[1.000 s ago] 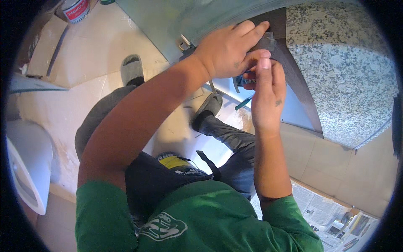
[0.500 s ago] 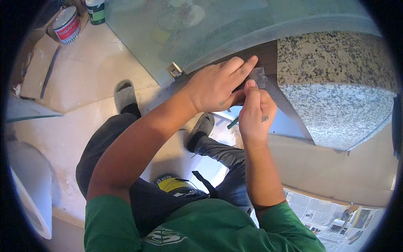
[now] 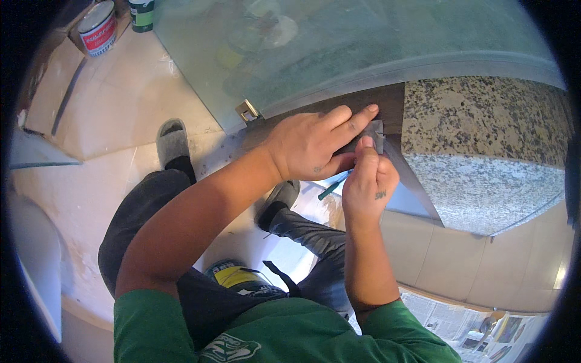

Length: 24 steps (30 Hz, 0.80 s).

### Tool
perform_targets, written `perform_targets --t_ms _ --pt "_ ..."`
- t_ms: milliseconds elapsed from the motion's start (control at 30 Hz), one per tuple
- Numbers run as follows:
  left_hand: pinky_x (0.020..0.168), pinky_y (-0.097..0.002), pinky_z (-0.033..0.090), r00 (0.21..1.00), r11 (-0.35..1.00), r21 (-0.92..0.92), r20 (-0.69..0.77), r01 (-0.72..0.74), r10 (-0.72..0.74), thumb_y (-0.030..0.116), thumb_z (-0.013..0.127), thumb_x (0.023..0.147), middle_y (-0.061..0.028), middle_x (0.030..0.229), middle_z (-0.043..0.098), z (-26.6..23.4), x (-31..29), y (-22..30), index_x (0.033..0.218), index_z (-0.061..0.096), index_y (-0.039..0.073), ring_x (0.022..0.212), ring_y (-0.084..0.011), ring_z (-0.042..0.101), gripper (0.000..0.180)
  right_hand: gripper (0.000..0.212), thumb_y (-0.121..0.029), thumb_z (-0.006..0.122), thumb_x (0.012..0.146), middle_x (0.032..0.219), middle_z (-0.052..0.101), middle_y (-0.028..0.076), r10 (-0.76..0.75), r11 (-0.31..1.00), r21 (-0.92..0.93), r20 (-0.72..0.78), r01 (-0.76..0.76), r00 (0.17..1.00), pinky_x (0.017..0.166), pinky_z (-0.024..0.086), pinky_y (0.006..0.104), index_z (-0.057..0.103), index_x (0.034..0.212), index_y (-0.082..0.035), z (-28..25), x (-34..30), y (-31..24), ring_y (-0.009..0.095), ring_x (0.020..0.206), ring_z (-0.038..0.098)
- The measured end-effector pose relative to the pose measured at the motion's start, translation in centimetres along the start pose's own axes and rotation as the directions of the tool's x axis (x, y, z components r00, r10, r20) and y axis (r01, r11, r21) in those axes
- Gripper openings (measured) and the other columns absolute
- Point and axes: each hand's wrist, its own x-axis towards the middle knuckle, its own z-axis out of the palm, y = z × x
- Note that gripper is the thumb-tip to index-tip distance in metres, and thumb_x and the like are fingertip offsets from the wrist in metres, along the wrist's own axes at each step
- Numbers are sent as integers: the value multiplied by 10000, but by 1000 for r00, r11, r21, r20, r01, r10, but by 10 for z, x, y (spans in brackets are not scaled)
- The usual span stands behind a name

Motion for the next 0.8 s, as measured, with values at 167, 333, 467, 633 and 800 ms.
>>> perform_targets --t_ms 167,333,467,633,800 --pt "570 -416 519 1000 1000 9 -13 5 -5 343 731 847 -89 884 524 1 0 -2 1569 416 108 668 -312 618 822 445 -143 597 1017 594 521 -21 16 998 65 -13 -15 1000 516 296 286 574 603 18 1 2 1 65 575 429" --pt "563 -407 517 1000 1000 21 -15 8 -8 341 735 842 -85 868 519 1 2 -3 1563 425 106 660 -302 617 819 369 -123 598 1007 653 556 -21 21 998 67 -27 -19 999 537 308 268 616 673 34 3 3 1 62 612 449" --pt "554 -405 514 1000 1000 17 -19 9 -9 337 732 852 -87 862 514 -1 3 -3 1561 427 102 649 -300 612 807 333 -106 597 1005 699 584 -18 73 995 74 0 -73 997 556 322 254 642 712 45 1 2 -6 59 644 473" --pt "547 -404 509 1000 999 32 -15 19 -18 327 731 861 -91 856 507 -1 2 -1 1560 427 96 638 -297 603 796 317 -107 605 1007 731 607 -3 87 994 72 -1 -87 996 580 348 240 675 746 59 0 3 -4 60 673 498" --pt "545 -403 507 999 1000 30 -44 7 -6 311 726 870 -90 860 505 1 5 1 1559 431 96 632 -294 600 780 301 -102 610 1010 748 623 6 84 991 106 -18 -82 996 605 380 229 695 778 70 -1 4 -3 60 687 522"
